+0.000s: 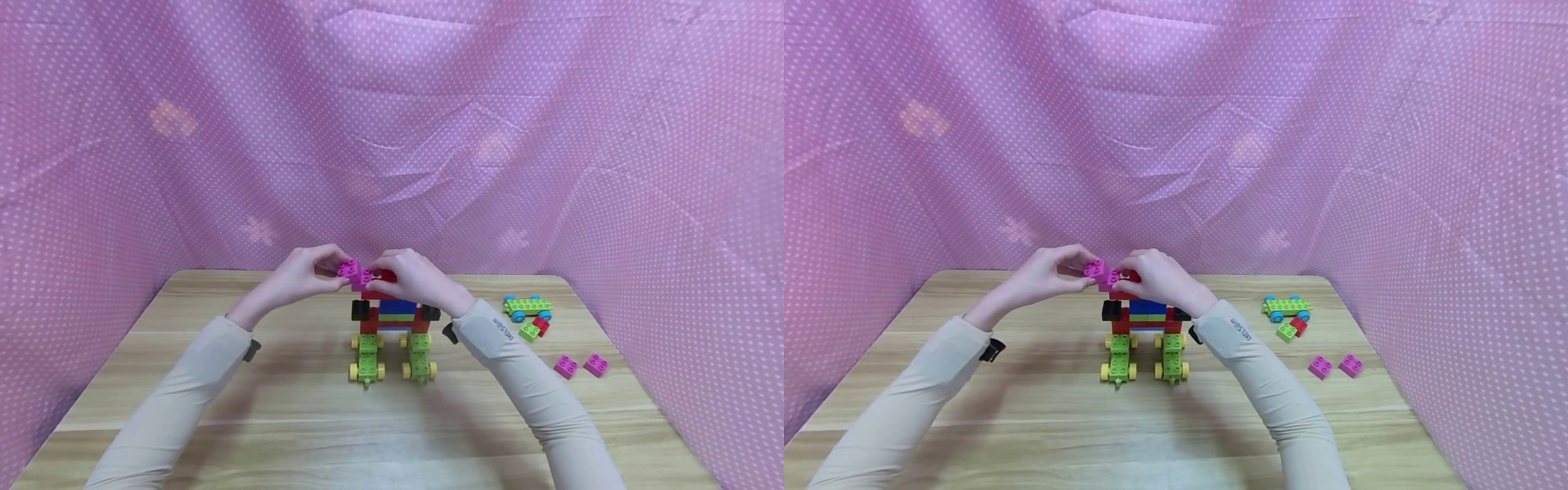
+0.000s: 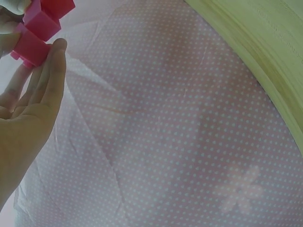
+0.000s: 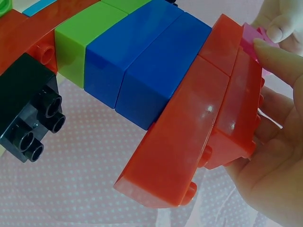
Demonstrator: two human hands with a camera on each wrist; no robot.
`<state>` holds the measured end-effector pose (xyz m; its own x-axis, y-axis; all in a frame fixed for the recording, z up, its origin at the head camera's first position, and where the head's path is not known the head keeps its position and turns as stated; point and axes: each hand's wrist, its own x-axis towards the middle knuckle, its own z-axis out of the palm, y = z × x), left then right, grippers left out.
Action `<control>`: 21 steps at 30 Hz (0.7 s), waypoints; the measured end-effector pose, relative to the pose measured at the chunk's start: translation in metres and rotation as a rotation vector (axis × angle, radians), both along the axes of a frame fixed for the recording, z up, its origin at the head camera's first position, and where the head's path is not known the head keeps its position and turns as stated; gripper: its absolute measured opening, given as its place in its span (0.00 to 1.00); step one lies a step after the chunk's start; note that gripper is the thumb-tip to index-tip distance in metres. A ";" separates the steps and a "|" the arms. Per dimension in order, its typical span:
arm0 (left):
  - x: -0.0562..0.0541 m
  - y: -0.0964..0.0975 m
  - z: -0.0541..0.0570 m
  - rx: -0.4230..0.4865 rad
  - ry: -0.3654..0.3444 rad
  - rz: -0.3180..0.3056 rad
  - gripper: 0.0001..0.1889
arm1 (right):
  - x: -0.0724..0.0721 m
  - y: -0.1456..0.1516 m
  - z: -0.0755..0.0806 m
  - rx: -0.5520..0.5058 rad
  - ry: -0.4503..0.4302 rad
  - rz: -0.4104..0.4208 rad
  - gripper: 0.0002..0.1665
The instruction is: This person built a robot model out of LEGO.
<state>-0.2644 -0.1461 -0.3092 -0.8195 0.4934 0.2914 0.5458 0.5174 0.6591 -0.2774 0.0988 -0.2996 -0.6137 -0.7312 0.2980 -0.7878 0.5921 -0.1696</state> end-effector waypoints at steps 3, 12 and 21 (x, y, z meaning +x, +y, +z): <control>0.000 0.000 0.001 -0.009 0.007 -0.005 0.15 | 0.000 0.000 0.001 0.001 -0.008 -0.001 0.18; -0.001 0.001 0.008 -0.059 0.037 -0.027 0.17 | 0.000 0.000 0.001 -0.010 -0.004 0.024 0.18; -0.001 0.002 0.011 -0.079 0.052 -0.028 0.17 | -0.001 0.000 0.000 -0.018 0.010 0.031 0.17</control>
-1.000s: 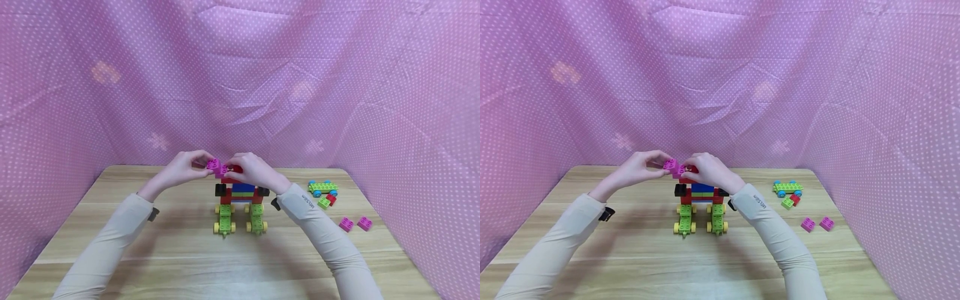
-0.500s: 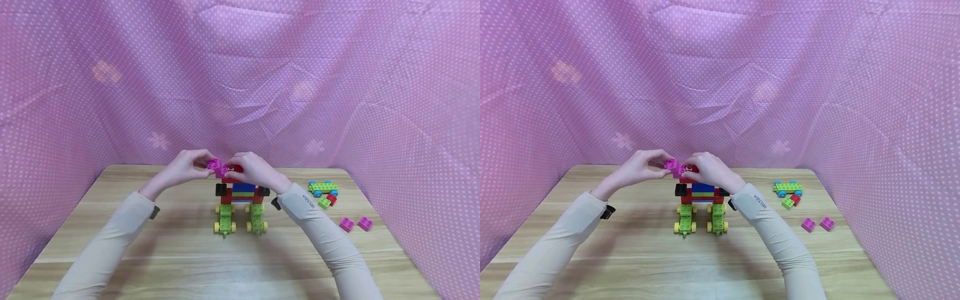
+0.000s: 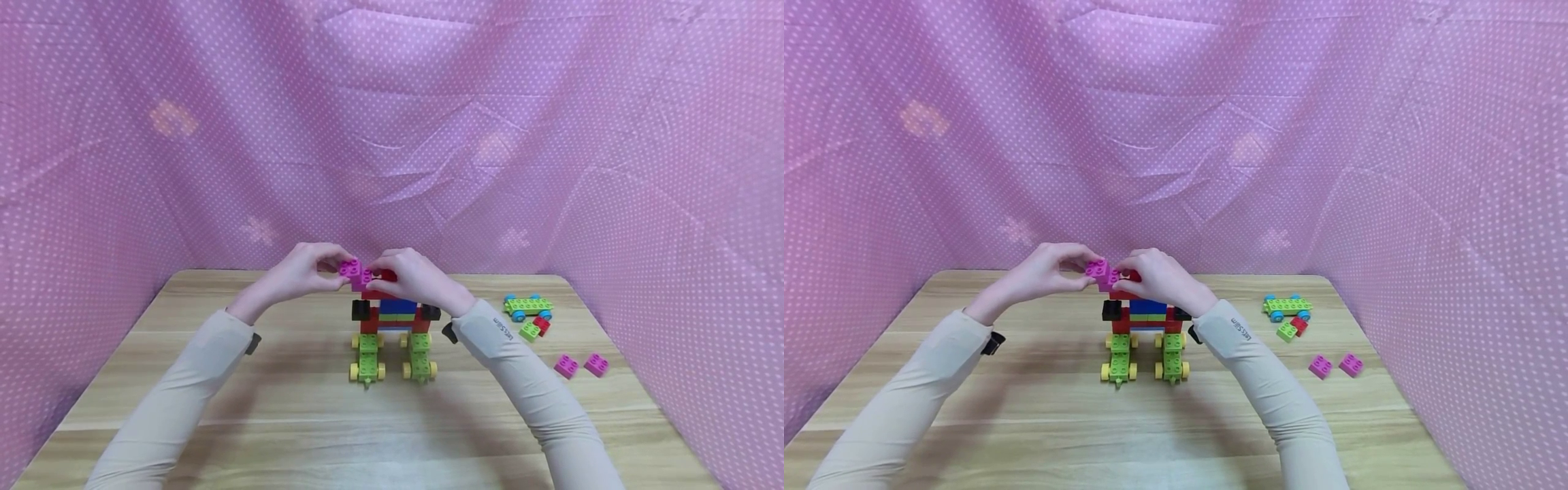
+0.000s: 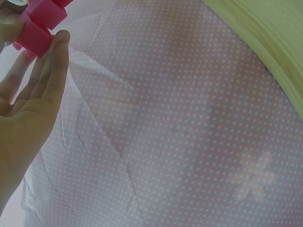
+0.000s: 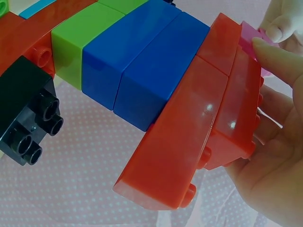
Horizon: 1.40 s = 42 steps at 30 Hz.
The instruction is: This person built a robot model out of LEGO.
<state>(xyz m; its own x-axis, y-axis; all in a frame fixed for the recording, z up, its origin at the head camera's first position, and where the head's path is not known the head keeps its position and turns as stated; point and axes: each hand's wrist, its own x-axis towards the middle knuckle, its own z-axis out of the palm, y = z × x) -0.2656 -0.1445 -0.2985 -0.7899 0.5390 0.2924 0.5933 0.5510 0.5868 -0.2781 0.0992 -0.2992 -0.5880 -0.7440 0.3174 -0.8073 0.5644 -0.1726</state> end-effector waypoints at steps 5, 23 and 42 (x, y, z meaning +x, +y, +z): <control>0.000 0.000 0.000 -0.018 0.017 0.002 0.17 | 0.000 0.000 -0.001 -0.006 -0.006 0.002 0.18; 0.004 0.003 0.006 -0.110 0.105 -0.027 0.18 | 0.001 0.000 0.001 0.004 0.006 0.001 0.18; 0.008 0.006 0.010 -0.183 0.197 -0.038 0.18 | 0.002 -0.001 0.002 0.022 -0.005 -0.028 0.19</control>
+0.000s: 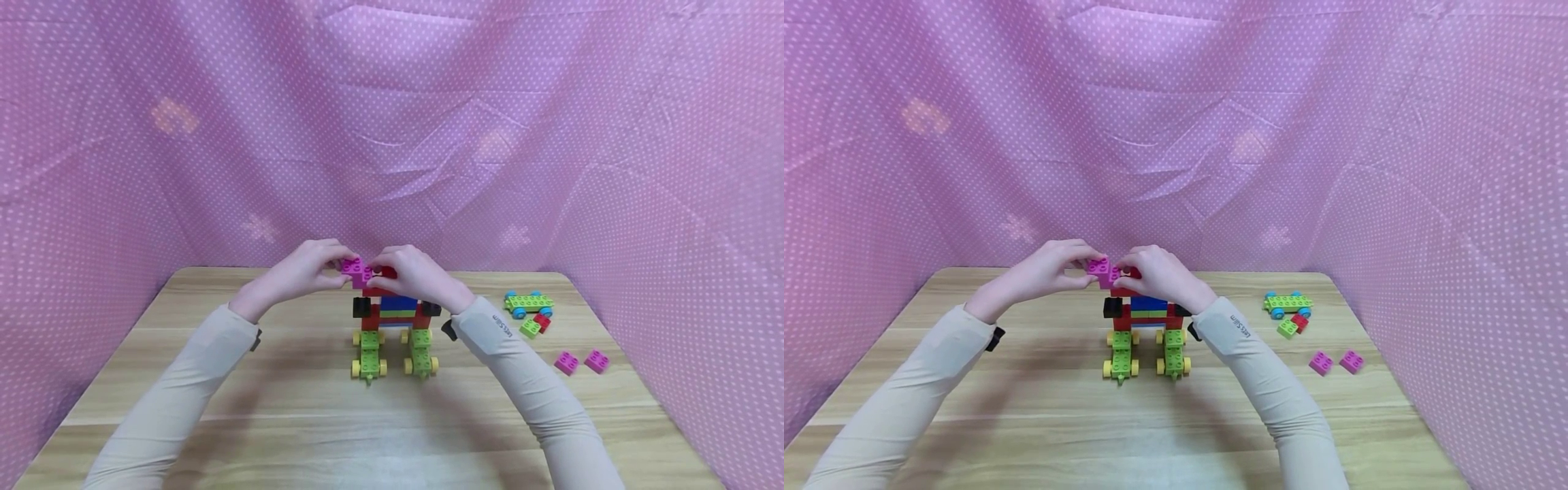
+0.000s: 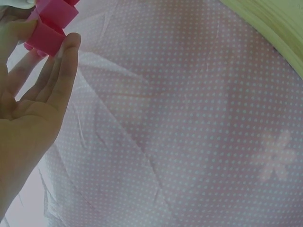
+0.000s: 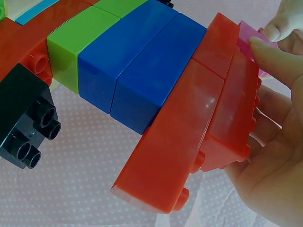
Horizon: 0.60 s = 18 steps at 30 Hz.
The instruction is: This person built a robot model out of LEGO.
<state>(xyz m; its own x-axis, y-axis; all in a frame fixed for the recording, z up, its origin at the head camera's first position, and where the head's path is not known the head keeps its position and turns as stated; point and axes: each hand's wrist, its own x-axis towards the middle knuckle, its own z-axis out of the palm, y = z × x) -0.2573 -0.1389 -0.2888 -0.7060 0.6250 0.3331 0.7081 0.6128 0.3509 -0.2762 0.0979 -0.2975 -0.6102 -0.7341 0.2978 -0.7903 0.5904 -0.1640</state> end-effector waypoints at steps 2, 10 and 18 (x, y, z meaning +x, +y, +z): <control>0.001 0.000 0.000 0.001 0.005 -0.003 0.18 | 0.000 0.000 0.001 0.005 -0.003 -0.006 0.19; 0.001 0.001 0.000 0.002 -0.006 -0.002 0.19 | 0.001 0.000 0.001 0.007 0.004 -0.010 0.19; 0.003 0.000 -0.001 -0.012 0.001 0.011 0.20 | 0.002 0.000 0.001 -0.004 0.011 0.001 0.19</control>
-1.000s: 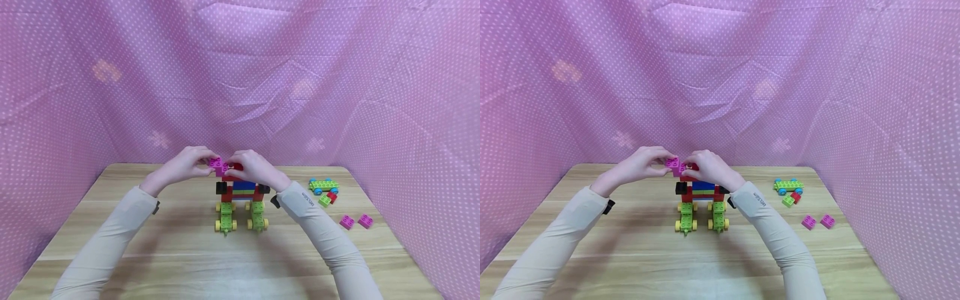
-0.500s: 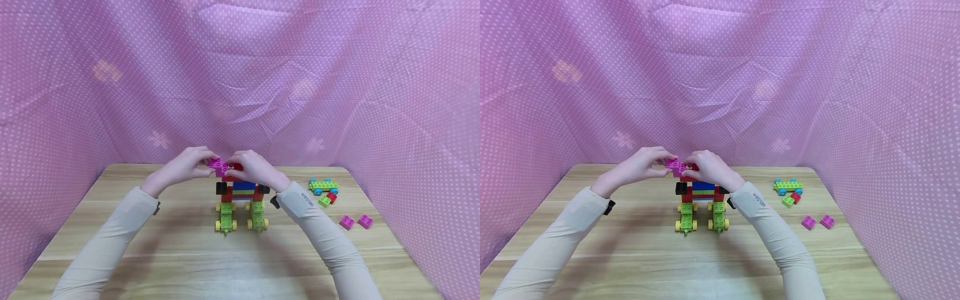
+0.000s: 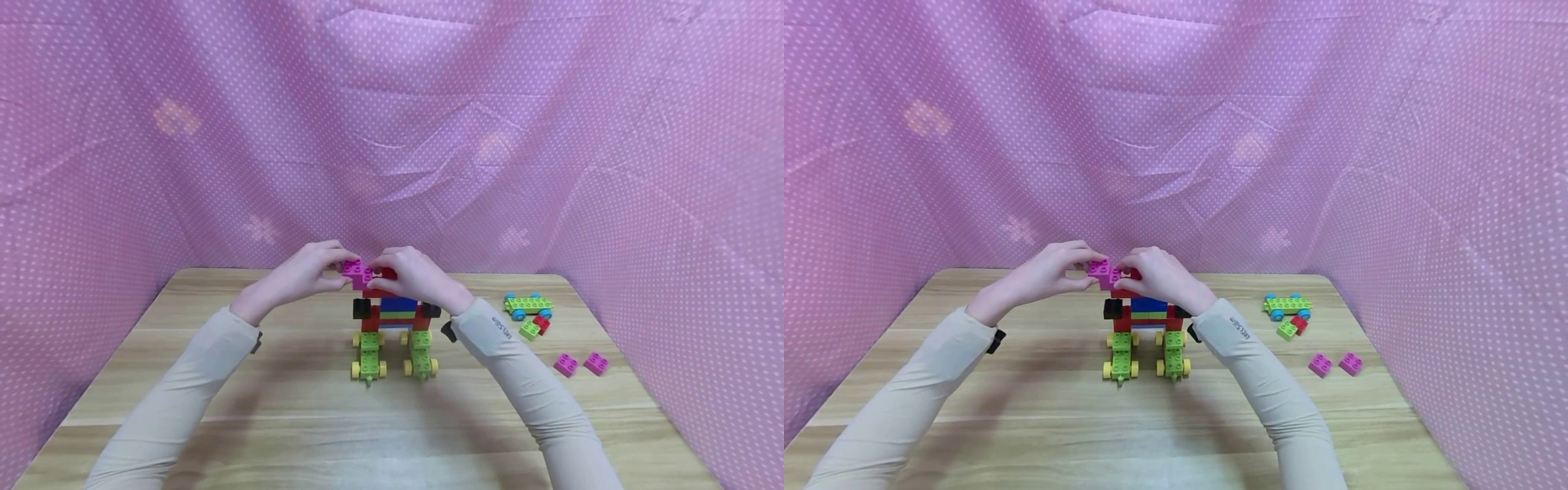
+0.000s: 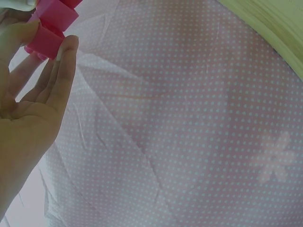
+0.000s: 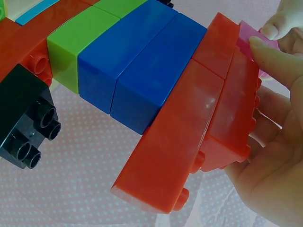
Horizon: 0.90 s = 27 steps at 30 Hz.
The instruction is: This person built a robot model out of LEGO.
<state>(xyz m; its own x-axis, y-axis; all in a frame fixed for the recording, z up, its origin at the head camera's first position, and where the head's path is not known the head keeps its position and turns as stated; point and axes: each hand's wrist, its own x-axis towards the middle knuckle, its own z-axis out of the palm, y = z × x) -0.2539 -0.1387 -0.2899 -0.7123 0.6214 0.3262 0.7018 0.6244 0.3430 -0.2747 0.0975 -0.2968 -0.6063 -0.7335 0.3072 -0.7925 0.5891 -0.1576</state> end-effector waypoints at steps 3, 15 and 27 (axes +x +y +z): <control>0.000 0.000 0.000 -0.002 0.005 0.000 0.20 | 0.000 0.000 0.000 0.003 0.002 -0.004 0.19; 0.000 0.000 -0.010 0.079 -0.046 0.029 0.22 | 0.002 0.000 -0.001 0.007 0.003 -0.024 0.20; -0.003 -0.003 -0.020 0.168 -0.148 0.050 0.28 | 0.005 0.009 -0.002 -0.070 0.034 -0.035 0.20</control>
<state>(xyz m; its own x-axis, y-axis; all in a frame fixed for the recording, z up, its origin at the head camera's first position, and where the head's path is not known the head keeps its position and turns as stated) -0.2573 -0.1417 -0.3100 -0.7888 0.5296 0.3118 0.6055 0.5826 0.5422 -0.2698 0.1066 -0.2989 -0.6197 -0.6879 0.3779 -0.7770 0.6055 -0.1721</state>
